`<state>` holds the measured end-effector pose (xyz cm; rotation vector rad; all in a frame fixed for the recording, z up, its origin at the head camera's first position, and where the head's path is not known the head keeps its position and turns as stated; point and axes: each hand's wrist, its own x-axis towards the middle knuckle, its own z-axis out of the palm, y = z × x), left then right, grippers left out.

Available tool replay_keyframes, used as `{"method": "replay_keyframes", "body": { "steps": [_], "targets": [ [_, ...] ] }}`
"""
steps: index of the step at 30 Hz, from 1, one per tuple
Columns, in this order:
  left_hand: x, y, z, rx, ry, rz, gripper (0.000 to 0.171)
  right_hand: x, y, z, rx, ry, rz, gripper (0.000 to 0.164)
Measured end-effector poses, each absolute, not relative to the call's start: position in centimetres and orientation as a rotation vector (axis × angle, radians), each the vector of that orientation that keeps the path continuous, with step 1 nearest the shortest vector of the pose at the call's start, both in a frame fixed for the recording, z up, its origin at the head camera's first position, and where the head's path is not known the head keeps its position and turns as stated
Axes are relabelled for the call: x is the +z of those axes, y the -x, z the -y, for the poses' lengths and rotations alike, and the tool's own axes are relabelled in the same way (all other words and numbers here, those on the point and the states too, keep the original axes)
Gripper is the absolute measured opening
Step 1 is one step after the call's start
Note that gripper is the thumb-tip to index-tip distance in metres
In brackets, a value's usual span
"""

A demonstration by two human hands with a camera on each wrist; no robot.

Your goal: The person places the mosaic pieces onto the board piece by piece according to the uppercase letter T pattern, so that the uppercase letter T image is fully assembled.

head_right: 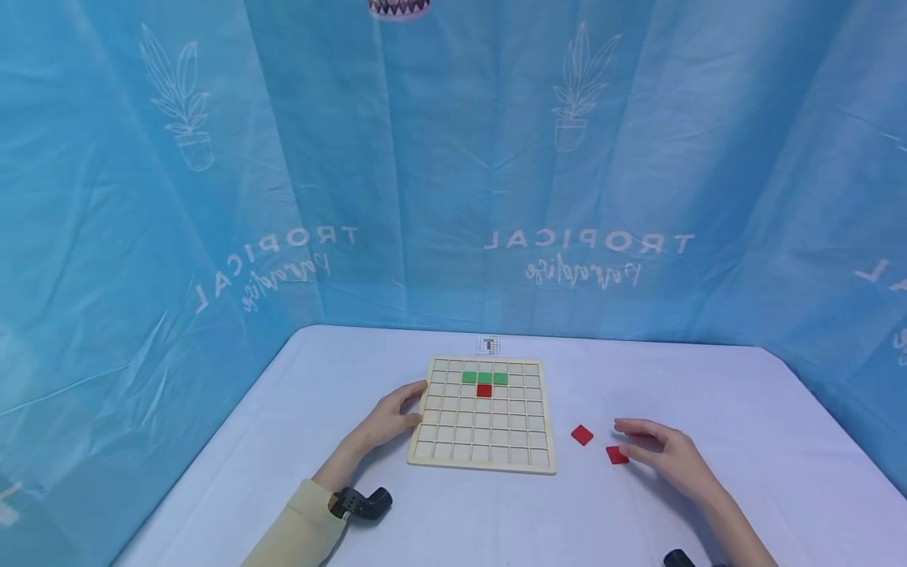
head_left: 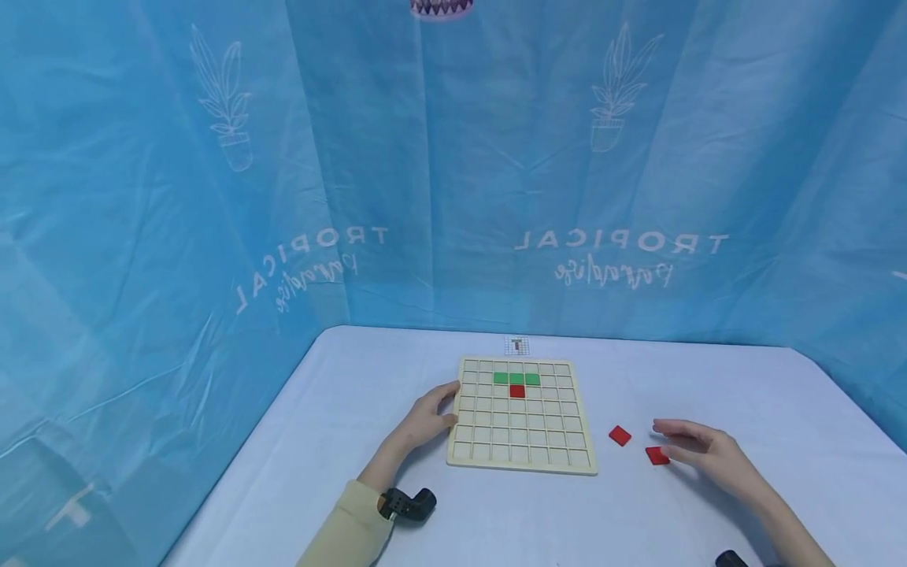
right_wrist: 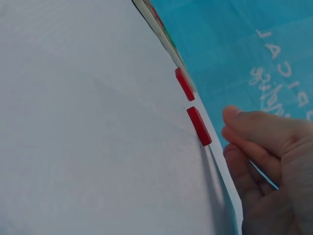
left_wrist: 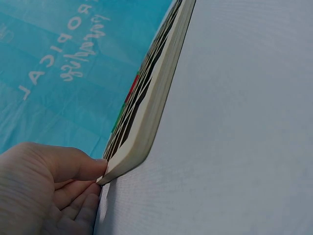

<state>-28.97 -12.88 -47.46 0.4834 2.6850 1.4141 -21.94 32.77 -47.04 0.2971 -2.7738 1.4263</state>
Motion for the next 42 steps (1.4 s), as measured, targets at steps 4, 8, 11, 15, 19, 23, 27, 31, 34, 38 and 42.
{"method": "replay_keyframes", "body": {
  "steps": [4,8,11,15,19,23,27,31,34,38,42],
  "targets": [
    [-47.4,28.9,12.9,1.408,-0.479,-2.69,0.06,-47.3,21.9,-32.8,1.355,-0.305,2.814,0.05],
    [-47.4,28.9,13.0,1.399,-0.466,-2.699,0.06,-47.4,21.9,-32.7,1.265,-0.347,2.844,0.047],
    [-47.4,28.9,13.0,1.391,-0.457,-2.704,0.06,-47.4,21.8,-32.6,1.183,-0.406,2.848,0.044],
    [-47.5,29.0,13.1,1.394,-0.46,-2.706,0.061,-47.5,21.8,-32.6,1.064,-0.491,2.817,0.04],
    [-47.3,28.9,13.2,1.396,-0.471,-2.714,0.06,-47.7,21.9,-32.6,0.993,-0.515,2.784,0.037],
    [-47.3,28.8,13.2,1.403,-0.483,-2.713,0.06,-47.2,22.0,-32.5,0.972,-0.476,2.791,0.037],
    [-47.4,28.8,13.1,1.415,-0.489,-2.702,0.06,-45.6,22.1,-32.5,1.016,-0.415,2.767,0.04],
    [-47.4,28.7,13.1,1.409,-0.488,-2.703,0.06,-43.9,22.8,-32.0,1.054,-0.421,2.705,0.04],
    [-47.4,28.7,13.1,1.41,-0.494,-2.707,0.06,-42.9,23.7,-30.9,1.056,-0.449,2.671,0.04],
    [-47.4,28.7,13.1,1.419,-0.5,-2.699,0.06,-42.4,25.0,-28.9,1.111,-0.482,2.621,0.039],
    [-47.3,28.8,12.9,1.411,-0.505,-2.694,0.06,-42.7,26.4,-26.7,1.145,-0.469,2.591,0.037]
  ]
}}
